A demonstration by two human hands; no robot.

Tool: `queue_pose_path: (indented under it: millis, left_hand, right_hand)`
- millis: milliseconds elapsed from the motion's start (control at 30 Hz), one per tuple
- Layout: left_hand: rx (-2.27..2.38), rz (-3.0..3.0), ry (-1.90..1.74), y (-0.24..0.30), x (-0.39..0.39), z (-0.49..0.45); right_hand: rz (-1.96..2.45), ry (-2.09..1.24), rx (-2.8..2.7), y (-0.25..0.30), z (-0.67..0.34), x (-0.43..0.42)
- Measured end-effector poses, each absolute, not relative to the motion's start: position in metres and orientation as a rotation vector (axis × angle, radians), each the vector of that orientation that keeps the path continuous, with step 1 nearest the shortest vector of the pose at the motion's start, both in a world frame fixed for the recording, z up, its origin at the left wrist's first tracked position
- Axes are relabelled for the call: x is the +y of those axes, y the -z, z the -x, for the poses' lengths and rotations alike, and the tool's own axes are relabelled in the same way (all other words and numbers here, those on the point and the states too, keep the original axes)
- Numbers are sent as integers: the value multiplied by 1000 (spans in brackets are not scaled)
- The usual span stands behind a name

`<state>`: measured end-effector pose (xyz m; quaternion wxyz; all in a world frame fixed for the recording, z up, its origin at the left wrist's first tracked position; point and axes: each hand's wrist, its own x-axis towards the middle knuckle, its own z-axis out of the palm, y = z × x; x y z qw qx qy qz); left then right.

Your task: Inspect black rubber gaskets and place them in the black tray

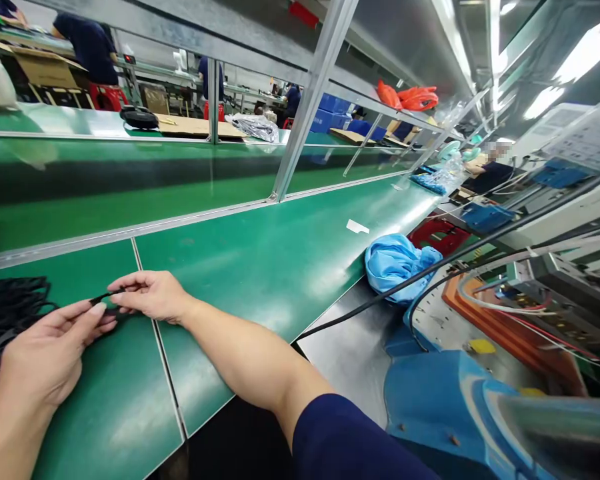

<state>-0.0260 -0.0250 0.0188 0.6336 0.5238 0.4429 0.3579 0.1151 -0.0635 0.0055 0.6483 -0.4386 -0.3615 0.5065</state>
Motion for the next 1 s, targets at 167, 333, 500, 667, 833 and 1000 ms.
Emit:
queue_pose_path:
  millis: [167, 333, 500, 667, 833, 1000]
  left_hand:
    - [1022, -1221, -831, -20, -26, 26]
    - [1006, -1265, -808, -28, -31, 25]
    - [967, -1177, -761, -31, -27, 26]
    - [950, -1049, -737, -25, -20, 28]
    - [832, -982, -649, -20, -19, 30]
    - [695, -858, -713, -27, -27, 27]
  right_hand:
    - [1087, -1097, -919, -1, -116, -60]
    - [1132, -1088, -971, -1, -115, -59]
    - [1128, -1133, -897, -5, -113, -62]
    - [1030, -1206, -795, -8, -113, -66]
    - [984, -1291, -747, -10, -115, -69]
    - [1026, -1216, -733, -22, -112, -75]
